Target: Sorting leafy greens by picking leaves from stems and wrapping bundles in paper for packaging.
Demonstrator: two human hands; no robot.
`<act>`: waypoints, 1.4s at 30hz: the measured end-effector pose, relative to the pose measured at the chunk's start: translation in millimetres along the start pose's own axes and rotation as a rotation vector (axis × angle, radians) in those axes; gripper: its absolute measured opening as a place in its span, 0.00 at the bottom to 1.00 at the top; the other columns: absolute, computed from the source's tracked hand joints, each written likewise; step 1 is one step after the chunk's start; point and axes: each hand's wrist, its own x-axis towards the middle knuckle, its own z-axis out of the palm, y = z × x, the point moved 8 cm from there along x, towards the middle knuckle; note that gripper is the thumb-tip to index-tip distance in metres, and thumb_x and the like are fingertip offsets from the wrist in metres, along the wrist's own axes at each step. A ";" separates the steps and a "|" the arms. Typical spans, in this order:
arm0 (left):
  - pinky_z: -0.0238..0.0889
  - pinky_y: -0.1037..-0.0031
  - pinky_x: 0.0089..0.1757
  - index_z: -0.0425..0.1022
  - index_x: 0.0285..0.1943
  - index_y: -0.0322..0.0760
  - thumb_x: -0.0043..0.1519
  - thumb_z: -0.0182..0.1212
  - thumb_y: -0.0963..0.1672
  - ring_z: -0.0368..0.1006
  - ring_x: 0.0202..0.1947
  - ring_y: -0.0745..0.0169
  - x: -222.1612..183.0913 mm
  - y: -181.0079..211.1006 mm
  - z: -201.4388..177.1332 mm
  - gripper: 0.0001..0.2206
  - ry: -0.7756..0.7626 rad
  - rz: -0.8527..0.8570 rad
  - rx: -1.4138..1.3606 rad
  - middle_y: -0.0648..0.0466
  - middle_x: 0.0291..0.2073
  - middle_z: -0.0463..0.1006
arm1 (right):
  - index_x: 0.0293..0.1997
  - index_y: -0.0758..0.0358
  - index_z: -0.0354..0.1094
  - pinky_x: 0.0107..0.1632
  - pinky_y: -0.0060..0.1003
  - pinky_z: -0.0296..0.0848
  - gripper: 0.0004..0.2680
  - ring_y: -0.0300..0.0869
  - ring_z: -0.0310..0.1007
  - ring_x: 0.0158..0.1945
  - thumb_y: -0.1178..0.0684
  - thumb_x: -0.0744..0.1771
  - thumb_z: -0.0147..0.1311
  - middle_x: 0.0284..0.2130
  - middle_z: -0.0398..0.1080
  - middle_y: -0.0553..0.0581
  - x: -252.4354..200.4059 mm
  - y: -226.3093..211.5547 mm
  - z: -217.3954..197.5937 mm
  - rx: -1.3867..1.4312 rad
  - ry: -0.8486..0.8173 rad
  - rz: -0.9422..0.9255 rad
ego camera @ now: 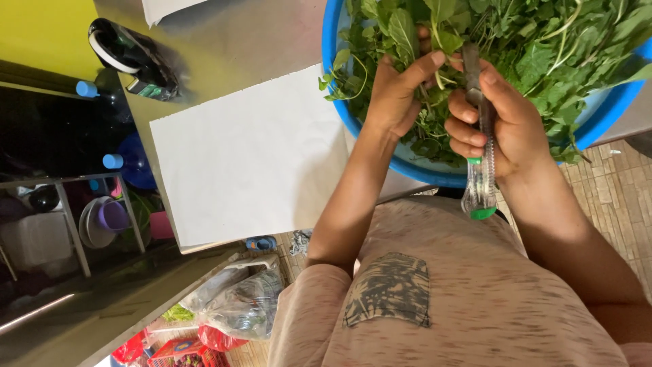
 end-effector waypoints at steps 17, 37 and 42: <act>0.73 0.60 0.46 0.80 0.45 0.28 0.55 0.76 0.38 0.80 0.44 0.50 -6.1 -16.1 -1.4 0.12 0.046 -0.043 -0.012 0.43 0.41 0.84 | 0.42 0.49 0.68 0.19 0.23 0.52 0.09 0.28 0.52 0.17 0.39 0.69 0.55 0.23 0.61 0.40 12.5 12.2 -21.3 0.061 0.119 0.012; 0.55 0.75 0.28 0.73 0.35 0.43 0.57 0.68 0.39 0.62 0.25 0.69 0.3 135.0 -23.8 0.07 -0.030 0.245 0.299 0.61 0.26 0.71 | 0.63 0.63 0.63 0.33 0.56 0.76 0.16 0.61 0.74 0.40 0.43 0.72 0.45 0.52 0.66 0.65 26.5 143.4 -83.6 -2.173 0.081 0.105; 0.71 0.63 0.43 0.78 0.53 0.35 0.57 0.75 0.38 0.78 0.44 0.54 2.5 97.3 -60.5 0.16 0.002 0.198 0.206 0.51 0.43 0.83 | 0.66 0.64 0.61 0.32 0.54 0.77 0.17 0.61 0.76 0.38 0.44 0.72 0.46 0.50 0.67 0.67 14.9 126.3 -53.4 -2.211 0.037 0.108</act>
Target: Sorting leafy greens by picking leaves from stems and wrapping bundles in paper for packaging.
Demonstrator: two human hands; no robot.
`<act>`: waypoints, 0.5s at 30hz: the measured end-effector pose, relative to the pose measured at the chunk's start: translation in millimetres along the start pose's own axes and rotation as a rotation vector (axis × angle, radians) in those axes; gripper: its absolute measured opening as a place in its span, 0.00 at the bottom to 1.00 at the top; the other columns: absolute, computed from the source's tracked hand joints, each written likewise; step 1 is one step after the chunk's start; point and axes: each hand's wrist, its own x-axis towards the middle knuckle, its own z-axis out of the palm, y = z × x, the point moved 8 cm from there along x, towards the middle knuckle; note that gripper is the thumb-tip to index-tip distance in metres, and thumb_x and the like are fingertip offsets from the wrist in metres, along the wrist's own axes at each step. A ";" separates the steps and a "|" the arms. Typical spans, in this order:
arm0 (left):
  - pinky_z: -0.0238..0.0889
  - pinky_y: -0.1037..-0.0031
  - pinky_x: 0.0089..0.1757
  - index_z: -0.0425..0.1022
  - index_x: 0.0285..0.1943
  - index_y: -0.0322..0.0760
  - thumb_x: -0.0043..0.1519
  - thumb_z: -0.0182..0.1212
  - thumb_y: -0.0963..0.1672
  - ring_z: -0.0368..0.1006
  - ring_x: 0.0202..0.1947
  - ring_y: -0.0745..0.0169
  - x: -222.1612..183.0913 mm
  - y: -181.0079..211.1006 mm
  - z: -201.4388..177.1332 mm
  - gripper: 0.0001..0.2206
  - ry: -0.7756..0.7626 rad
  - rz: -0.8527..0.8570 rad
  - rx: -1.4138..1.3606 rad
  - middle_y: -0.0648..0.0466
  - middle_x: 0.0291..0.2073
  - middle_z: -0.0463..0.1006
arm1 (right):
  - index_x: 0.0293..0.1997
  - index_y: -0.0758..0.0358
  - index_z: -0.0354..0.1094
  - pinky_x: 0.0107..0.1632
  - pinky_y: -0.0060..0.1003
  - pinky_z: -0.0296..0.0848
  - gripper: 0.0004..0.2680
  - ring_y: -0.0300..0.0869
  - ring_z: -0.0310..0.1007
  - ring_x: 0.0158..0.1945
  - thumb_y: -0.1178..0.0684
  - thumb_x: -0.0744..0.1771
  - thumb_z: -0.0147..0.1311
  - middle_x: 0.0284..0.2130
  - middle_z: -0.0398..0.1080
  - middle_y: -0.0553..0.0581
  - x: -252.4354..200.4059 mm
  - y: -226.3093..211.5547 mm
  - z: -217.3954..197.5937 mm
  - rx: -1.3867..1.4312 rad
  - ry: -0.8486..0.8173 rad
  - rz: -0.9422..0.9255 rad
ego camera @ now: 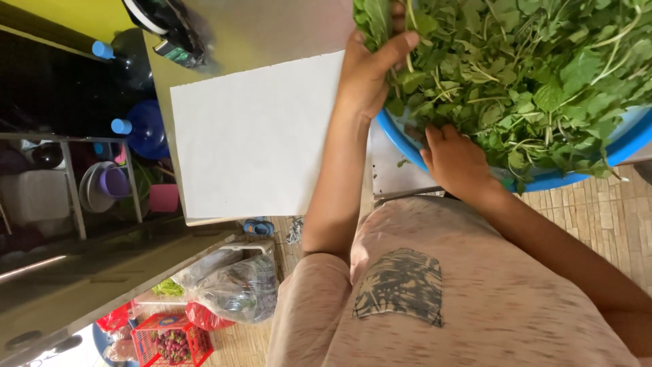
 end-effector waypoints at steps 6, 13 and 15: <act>0.75 0.63 0.47 0.77 0.55 0.37 0.56 0.75 0.38 0.77 0.48 0.58 -8.3 -6.5 10.4 0.18 0.002 -0.100 0.125 0.53 0.47 0.81 | 0.48 0.57 0.69 0.30 0.44 0.74 0.07 0.48 0.74 0.27 0.47 0.72 0.48 0.32 0.72 0.56 -15.3 -23.5 -101.2 0.291 -0.067 -0.027; 0.79 0.67 0.44 0.69 0.54 0.37 0.55 0.73 0.44 0.80 0.44 0.58 -28.6 4.6 67.2 0.21 -0.221 -0.145 0.665 0.51 0.43 0.82 | 0.60 0.62 0.58 0.58 0.37 0.83 0.26 0.45 0.73 0.56 0.29 0.67 0.51 0.48 0.65 0.55 25.8 22.1 -165.6 1.370 0.308 -0.030; 0.74 0.68 0.42 0.69 0.53 0.41 0.57 0.72 0.45 0.79 0.42 0.58 -33.3 2.4 75.1 0.19 -0.288 -0.110 0.728 0.52 0.41 0.80 | 0.53 0.63 0.65 0.48 0.35 0.83 0.15 0.44 0.77 0.48 0.41 0.69 0.54 0.43 0.70 0.55 37.7 32.0 -145.9 1.567 0.276 -0.078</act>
